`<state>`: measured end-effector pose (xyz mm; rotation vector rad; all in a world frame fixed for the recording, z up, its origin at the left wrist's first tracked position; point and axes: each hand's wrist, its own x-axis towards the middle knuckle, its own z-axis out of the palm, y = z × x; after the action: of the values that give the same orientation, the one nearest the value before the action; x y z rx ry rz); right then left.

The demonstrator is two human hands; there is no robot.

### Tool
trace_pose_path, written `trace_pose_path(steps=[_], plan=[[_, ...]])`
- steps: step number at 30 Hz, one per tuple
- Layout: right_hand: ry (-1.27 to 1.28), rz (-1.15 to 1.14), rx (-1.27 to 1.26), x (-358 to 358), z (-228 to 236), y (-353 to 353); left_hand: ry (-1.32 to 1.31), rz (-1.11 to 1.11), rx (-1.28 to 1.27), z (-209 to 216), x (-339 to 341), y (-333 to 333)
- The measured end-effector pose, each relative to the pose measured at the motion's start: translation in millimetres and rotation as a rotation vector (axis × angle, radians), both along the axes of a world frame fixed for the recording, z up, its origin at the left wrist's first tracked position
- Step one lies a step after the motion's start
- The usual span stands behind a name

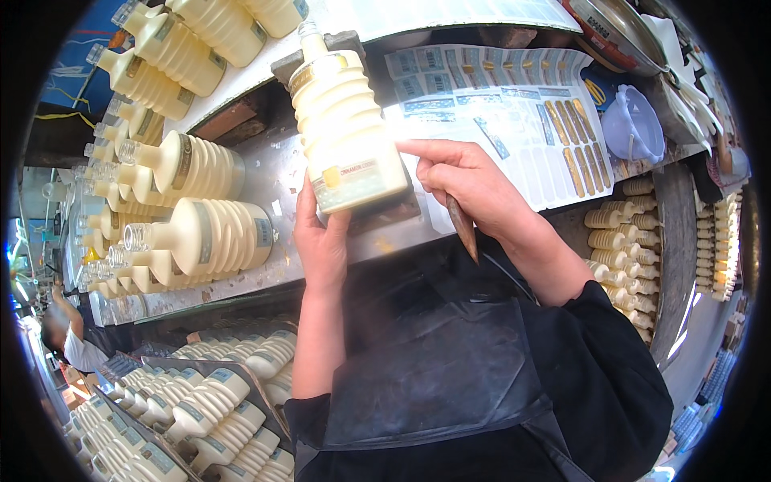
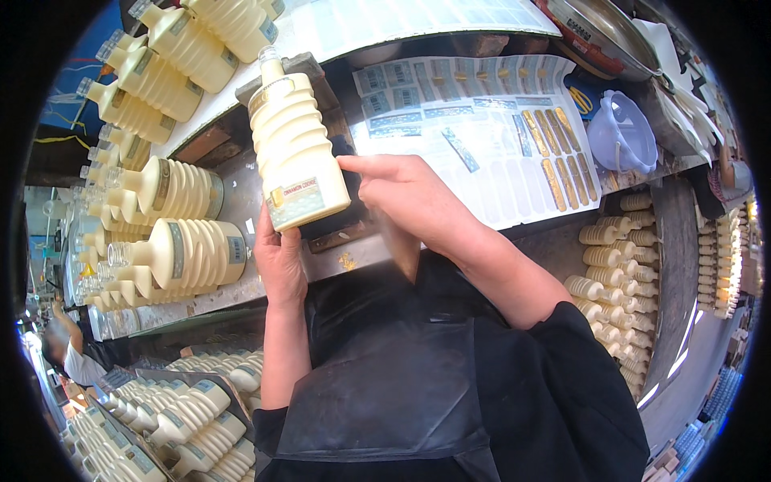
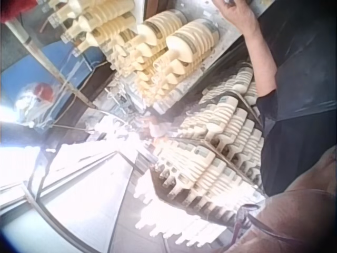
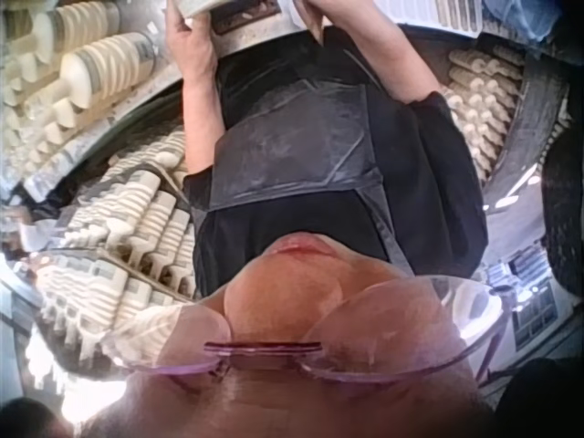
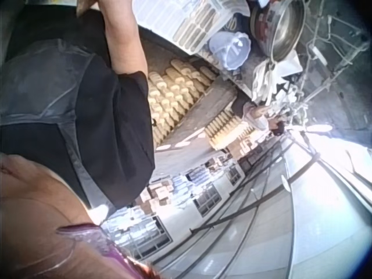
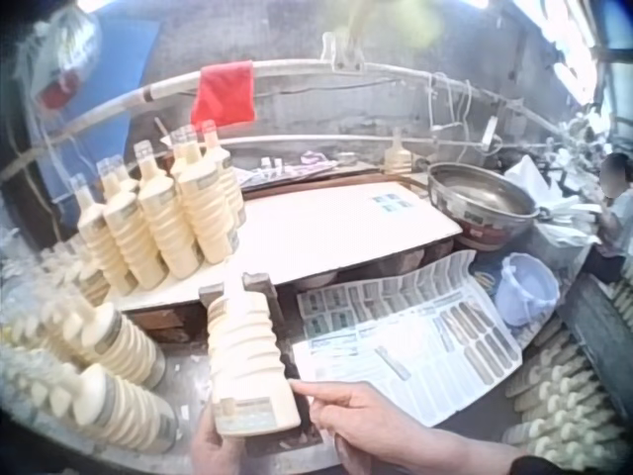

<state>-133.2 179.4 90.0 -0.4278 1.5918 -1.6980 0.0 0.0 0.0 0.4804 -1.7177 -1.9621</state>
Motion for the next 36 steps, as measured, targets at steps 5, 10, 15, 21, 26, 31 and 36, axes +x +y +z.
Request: trace_pose_path(steps=[5, 10, 15, 21, 26, 31, 36], plan=[[0.016, -0.015, 0.035, -1, -3, 1, -0.017, 0.018, -0.035, 1, -2, 0], [0.014, -0.033, 0.061, -1, -7, 0, -0.045, 0.073, -0.191, -2, -1, 0], [-0.038, -0.040, 0.069, -4, -16, -2, -0.136, 0.146, -0.508, 2, 2, -1], [-0.131, -0.055, 0.103, -10, -44, -1, -0.110, 0.237, -0.785, 4, -1, 6], [-0.106, -0.062, 0.147, -15, -50, -4, -0.078, 0.288, -0.861, 9, -5, 10], [-0.086, -0.074, 0.166, -14, -50, -5, -0.064, 0.307, -0.885, 11, -6, 11], [-0.093, -0.056, 0.169, -15, -51, -3, -0.062, 0.305, -0.902, 12, -7, 10]])
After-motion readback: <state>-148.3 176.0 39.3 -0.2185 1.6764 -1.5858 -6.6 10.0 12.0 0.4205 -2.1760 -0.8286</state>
